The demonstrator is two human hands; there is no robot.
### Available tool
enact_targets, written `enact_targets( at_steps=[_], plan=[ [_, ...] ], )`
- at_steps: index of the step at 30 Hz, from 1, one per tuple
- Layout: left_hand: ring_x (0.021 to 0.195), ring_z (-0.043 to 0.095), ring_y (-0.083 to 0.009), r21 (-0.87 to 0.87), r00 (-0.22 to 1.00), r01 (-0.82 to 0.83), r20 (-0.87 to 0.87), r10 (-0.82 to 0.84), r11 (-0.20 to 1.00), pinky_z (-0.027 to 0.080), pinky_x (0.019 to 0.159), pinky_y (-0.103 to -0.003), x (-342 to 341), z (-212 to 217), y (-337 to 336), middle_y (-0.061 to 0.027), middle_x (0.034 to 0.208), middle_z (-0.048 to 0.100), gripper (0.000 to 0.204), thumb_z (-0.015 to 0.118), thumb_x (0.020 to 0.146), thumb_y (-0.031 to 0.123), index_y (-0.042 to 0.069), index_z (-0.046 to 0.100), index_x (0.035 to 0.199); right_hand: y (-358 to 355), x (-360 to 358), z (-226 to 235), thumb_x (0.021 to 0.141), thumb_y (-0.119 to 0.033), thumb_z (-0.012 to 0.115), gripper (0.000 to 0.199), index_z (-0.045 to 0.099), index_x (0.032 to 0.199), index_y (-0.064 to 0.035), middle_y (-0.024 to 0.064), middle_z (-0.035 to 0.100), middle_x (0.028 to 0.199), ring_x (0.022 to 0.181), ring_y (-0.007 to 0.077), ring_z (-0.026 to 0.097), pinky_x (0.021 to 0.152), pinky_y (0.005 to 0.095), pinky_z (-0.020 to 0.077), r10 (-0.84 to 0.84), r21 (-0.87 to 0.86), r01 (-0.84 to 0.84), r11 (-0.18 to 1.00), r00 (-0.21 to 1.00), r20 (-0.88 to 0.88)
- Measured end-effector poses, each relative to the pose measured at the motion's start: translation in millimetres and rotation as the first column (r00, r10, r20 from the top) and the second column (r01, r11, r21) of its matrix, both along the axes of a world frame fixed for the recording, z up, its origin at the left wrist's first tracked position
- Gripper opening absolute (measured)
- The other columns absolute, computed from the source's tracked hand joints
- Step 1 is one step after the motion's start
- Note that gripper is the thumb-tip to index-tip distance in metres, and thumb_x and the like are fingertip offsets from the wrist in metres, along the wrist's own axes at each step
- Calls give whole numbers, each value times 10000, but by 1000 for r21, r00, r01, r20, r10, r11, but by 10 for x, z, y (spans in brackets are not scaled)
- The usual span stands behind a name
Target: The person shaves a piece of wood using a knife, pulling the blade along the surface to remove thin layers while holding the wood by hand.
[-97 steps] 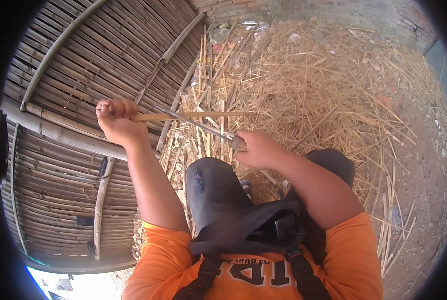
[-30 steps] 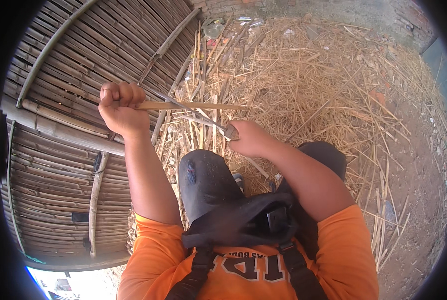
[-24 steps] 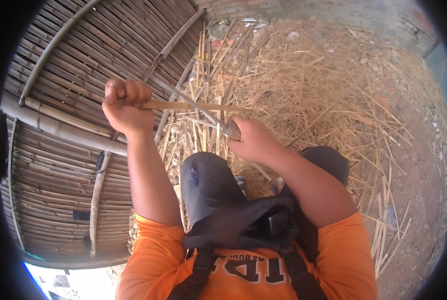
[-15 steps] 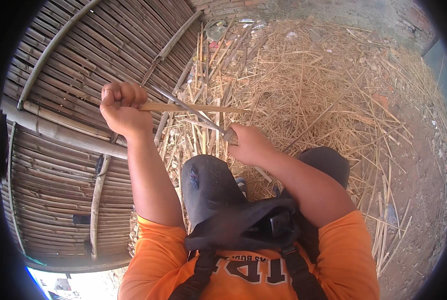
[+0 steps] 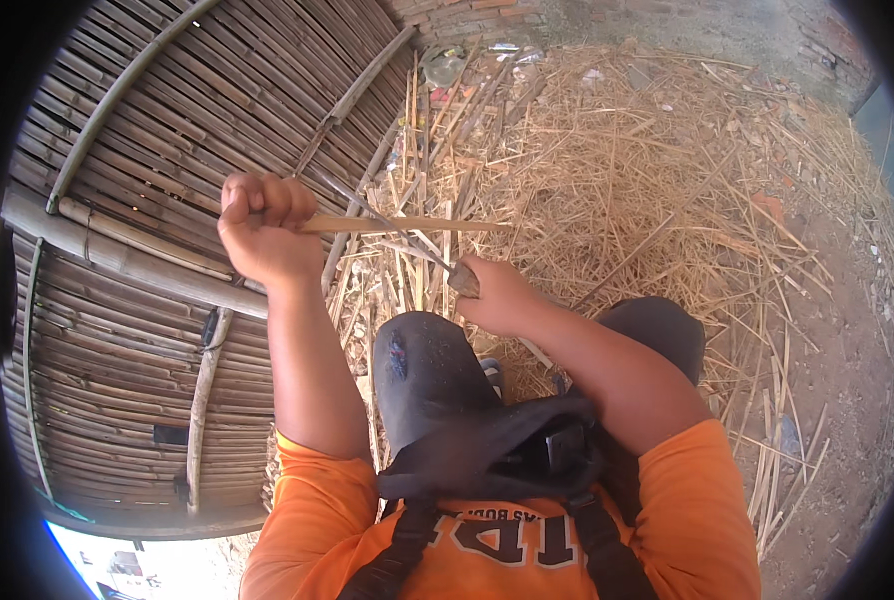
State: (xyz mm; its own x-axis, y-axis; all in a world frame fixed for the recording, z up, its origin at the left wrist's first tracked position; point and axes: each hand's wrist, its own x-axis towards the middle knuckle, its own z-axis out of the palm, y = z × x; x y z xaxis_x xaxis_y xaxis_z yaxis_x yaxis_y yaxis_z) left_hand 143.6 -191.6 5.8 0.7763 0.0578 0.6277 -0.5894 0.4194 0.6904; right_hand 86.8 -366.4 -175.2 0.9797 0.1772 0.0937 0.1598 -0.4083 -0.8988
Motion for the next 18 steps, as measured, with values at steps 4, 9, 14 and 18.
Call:
enact_targets(
  at_steps=[4, 9, 14, 18],
  plan=[
    [481, 217, -116, 22, 988, 147, 51, -148, 989, 214, 468, -296, -170, 219, 24, 11, 550, 255, 183, 442, 884, 263, 132, 389, 768, -165, -51, 103, 788, -222, 728, 470, 581, 1163, 20, 155, 641, 802, 765, 234, 643, 717, 369, 494, 114, 50, -116, 992, 993, 45],
    [507, 205, -122, 73, 994, 101, 31, -104, 992, 198, 476, -292, 19, 164, -147, -7, 568, 252, 220, 481, 876, 288, 110, 396, 779, -275, -9, 56, 802, -231, 734, 442, 595, 1155, -5, 162, 651, 835, 755, 263, 644, 714, 378, 500, 33, 68, -43, 997, 989, 143],
    [503, 200, -112, 80, 996, 85, 27, -87, 993, 200, 470, -287, -26, 183, -316, -7, 553, 254, 212, 458, 882, 268, 95, 403, 772, -209, -98, 226, 810, -242, 719, 416, 604, 1140, -17, 160, 656, 835, 749, 277, 653, 709, 387, 506, -93, 274, 31, 961, 972, 214],
    [508, 212, -126, 85, 998, 54, 20, -56, 995, 202, 474, -293, -14, 149, -337, -12, 563, 257, 199, 493, 853, 262, 109, 401, 765, -145, -77, 286, 792, -206, 686, 395, 606, 1130, -19, 191, 667, 870, 816, 333, 668, 731, 401, 512, -59, 41, 59, 997, 998, 14]
  ],
)
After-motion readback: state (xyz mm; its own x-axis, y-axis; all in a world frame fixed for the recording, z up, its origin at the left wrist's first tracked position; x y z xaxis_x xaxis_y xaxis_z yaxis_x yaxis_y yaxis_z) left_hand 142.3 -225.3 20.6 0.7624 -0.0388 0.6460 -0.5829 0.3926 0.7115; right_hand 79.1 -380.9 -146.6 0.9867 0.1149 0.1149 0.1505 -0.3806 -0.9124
